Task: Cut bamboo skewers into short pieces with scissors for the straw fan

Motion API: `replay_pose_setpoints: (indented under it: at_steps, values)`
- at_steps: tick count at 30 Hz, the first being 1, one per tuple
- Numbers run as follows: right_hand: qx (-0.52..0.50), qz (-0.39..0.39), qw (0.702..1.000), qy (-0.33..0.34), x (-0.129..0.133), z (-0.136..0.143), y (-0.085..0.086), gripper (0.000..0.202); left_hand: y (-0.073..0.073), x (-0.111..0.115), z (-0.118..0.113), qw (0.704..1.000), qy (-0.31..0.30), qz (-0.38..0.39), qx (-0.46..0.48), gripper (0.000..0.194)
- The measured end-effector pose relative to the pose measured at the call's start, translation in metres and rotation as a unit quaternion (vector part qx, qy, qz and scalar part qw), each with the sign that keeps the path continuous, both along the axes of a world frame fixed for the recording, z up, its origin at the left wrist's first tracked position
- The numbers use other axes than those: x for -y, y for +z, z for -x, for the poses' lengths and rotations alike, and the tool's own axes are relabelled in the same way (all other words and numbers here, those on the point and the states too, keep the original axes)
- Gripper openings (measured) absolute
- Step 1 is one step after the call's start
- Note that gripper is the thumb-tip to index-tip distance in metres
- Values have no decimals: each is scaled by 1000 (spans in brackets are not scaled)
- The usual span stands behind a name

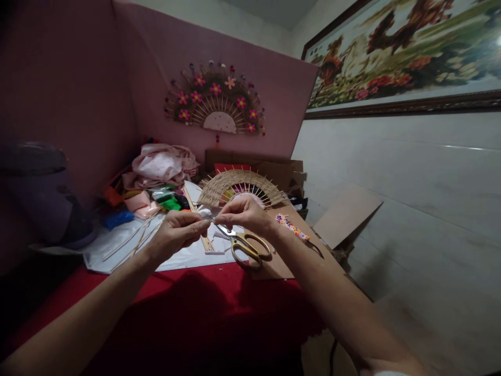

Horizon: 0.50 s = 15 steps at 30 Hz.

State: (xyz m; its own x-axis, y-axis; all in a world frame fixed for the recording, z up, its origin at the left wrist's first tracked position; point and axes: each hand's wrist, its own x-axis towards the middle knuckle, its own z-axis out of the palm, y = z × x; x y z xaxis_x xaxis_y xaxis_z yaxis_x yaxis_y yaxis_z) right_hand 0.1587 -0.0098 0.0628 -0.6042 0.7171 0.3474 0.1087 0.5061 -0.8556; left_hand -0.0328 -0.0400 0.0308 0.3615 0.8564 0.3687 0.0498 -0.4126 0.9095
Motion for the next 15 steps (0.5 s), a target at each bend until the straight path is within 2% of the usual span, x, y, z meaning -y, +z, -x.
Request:
replay_pose_setpoints:
  at_steps: [4,6,7,8,10,11,12,13,15]
  values:
    - [-4,0,1000,-19,-3,7,-10,22,0,-3,1,999,-8,49,17,35]
    - [47,-82,993,-71,0,9,-9,23,-3,-7,3,999,23,34,-8,35]
    - [95,-149,978,-114,2,10,-7,23,-4,-9,4,998,48,16,-27,35]
    - [153,-223,948,-166,5,11,-5,22,-5,-11,5,996,74,-2,-45,36]
    - [259,-338,864,-269,9,11,0,21,-7,-14,6,992,104,-20,-62,36]
    - [295,-366,827,-308,10,10,2,21,-7,-15,6,993,105,-13,-56,36]
    - [320,-374,804,-332,9,9,2,20,-7,-15,6,995,96,2,-42,36]
    - [336,-370,796,-340,7,8,1,19,-5,-15,5,996,82,22,-23,36]
    - [362,-343,808,-315,-4,4,-5,18,-3,-13,5,997,56,56,18,34]
